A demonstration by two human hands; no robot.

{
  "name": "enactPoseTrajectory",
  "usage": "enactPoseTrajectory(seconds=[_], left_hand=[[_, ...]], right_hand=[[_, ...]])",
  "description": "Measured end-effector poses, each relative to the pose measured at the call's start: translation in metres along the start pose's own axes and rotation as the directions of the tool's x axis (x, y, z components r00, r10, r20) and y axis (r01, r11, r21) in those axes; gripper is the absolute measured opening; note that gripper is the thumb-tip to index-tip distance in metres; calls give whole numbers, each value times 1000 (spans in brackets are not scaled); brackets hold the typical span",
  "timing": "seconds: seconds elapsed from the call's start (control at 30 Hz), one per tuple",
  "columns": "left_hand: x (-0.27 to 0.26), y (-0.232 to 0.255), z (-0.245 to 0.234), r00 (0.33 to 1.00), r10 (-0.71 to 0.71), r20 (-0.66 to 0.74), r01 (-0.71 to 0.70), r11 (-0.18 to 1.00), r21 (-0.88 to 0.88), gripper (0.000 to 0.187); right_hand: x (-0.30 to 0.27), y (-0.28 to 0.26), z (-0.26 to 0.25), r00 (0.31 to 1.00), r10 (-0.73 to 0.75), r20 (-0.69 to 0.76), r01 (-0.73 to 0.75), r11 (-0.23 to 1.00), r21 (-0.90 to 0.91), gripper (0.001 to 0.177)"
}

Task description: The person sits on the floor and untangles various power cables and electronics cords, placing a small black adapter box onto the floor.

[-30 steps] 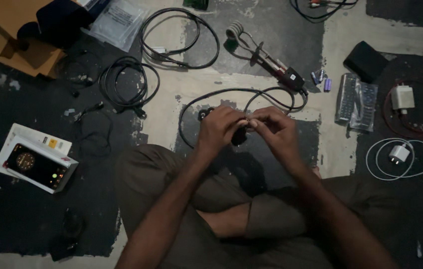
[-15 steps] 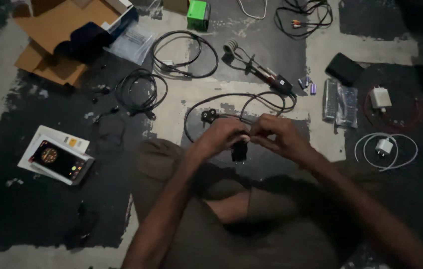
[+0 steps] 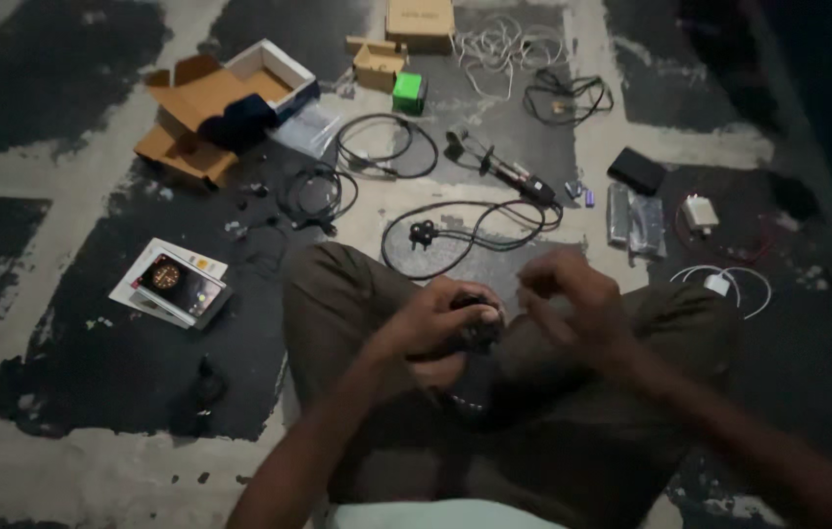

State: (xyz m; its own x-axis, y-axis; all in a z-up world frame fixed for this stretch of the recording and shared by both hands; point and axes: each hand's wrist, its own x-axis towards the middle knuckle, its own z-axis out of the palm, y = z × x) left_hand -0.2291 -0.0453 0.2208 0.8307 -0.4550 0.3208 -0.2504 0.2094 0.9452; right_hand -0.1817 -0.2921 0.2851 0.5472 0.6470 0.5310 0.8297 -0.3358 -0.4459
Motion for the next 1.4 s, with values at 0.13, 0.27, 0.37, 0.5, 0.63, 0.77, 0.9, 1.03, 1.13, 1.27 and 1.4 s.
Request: enactPoseTrajectory(seconds=[0.13,0.27,0.37,0.5,0.63,0.77,0.9,1.03,1.13,1.27,1.4], left_hand=[[-10,31,26,984,150,-97,-112,942,318,18],[-4,43,23,960,266,-88,-190,849,492,18],[-6,42,14,989,117,-90,-60,876,479,20],[-11,33,-8,996,65,-55,-35,903,429,18],[-20,14,-30,993,-115,6,115,991,71,19],[-43,2,-48,925,-363,115,378,834,-403,24],[-80,1,-57,956,-211,-203,133,930,-343,26],[-147,18,-50,708,-125,-695,76,992,-100,27],[-198,9,-52,351,-123,-928,79,992,-101,30],[-268,-18,-57,-236,-102,-966,201,968,-151,35],[-324,-50,-61,-395,-94,-914,193,964,-182,36]], right_hand=[[-19,-17,1,880,407,244,-469,669,577,18],[-17,-37,0,946,290,142,-319,770,553,16],[-5,-36,-4,964,207,167,-260,861,438,15],[16,-16,6,943,85,322,-149,973,178,18],[43,16,22,725,-474,499,546,838,2,22],[86,32,30,234,-839,492,971,226,-76,24],[111,23,78,373,-865,336,907,417,66,36],[100,-21,175,927,-219,306,75,904,421,29],[89,-63,255,693,-57,719,-650,383,657,48],[76,-106,333,497,-108,861,-862,51,504,53],[67,-122,393,381,-92,920,-795,475,377,54]])
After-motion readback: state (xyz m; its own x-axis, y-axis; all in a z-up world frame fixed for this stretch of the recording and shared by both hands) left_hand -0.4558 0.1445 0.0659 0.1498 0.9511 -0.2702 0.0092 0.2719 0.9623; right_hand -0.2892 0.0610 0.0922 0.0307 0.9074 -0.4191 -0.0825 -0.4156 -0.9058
